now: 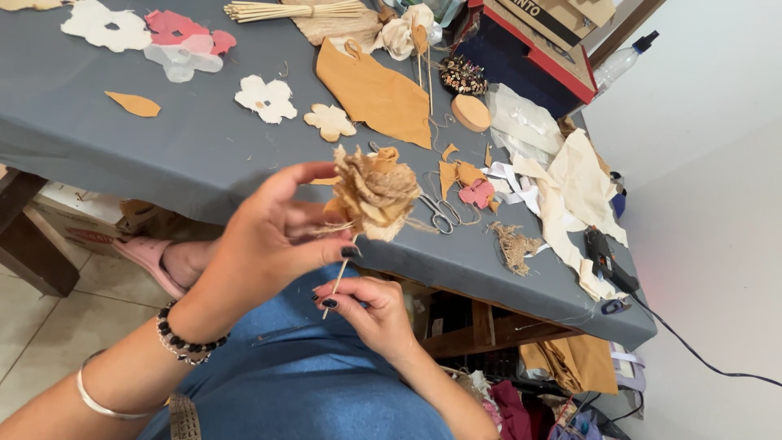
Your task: Assembling decorative fabric flowers using a glue gun and scissors to attach and trim petals
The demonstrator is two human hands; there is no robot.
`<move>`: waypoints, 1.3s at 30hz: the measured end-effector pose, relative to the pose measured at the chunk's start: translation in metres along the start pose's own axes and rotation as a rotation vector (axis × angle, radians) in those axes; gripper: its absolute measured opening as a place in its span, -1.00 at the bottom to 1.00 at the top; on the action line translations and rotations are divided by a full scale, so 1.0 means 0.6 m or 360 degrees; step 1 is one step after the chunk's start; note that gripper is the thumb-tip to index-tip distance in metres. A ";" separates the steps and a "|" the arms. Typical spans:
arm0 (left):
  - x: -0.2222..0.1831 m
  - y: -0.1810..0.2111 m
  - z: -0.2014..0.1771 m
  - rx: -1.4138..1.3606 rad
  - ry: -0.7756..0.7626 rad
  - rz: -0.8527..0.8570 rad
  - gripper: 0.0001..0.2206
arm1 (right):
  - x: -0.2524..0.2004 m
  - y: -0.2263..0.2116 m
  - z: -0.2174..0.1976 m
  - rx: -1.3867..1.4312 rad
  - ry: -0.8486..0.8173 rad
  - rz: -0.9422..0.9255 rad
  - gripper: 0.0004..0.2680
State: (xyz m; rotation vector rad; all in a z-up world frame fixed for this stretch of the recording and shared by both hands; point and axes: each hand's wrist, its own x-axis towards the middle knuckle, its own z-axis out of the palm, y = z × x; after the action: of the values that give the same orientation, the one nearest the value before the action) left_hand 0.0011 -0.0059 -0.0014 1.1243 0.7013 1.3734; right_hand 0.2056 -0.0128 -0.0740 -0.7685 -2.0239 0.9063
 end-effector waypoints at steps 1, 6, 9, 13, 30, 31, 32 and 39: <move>-0.001 0.003 -0.001 0.0001 -0.0001 -0.0001 -0.34 | 0.000 0.001 0.000 0.0000 0.0001 0.0001 -0.90; -0.006 0.011 0.002 0.0034 0.0221 0.0086 -0.47 | 0.003 -0.005 0.003 -0.0028 -0.0046 -0.0006 -0.91; -0.004 0.011 0.001 0.0006 0.0118 0.0108 -0.46 | 0.004 -0.006 0.002 -0.0044 -0.0046 -0.0012 -0.91; -0.009 0.011 -0.011 -0.0039 0.0130 0.0191 -0.49 | -0.002 0.003 0.001 -0.0037 -0.0016 -0.0005 -0.91; -0.025 0.040 -0.016 -0.0113 0.0473 0.0217 -0.59 | -0.004 0.006 0.001 0.0043 -0.0016 0.0004 -0.90; -0.026 0.023 -0.017 -0.0109 0.0473 0.0230 -0.59 | -0.005 0.007 0.003 0.0042 -0.0017 -0.0009 -0.90; -0.027 0.006 -0.019 0.0112 0.0371 0.0283 -0.70 | -0.005 0.007 0.005 0.0075 -0.0012 0.0019 -0.90; -0.010 -0.037 -0.009 0.0533 0.0265 0.0060 -0.89 | -0.003 0.005 0.008 0.0076 -0.0032 0.0057 -0.89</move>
State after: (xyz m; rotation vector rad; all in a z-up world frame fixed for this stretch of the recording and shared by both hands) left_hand 0.0040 -0.0071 -0.0247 1.2980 1.0652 1.4264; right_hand 0.2033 -0.0143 -0.0792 -0.7743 -2.0039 0.9830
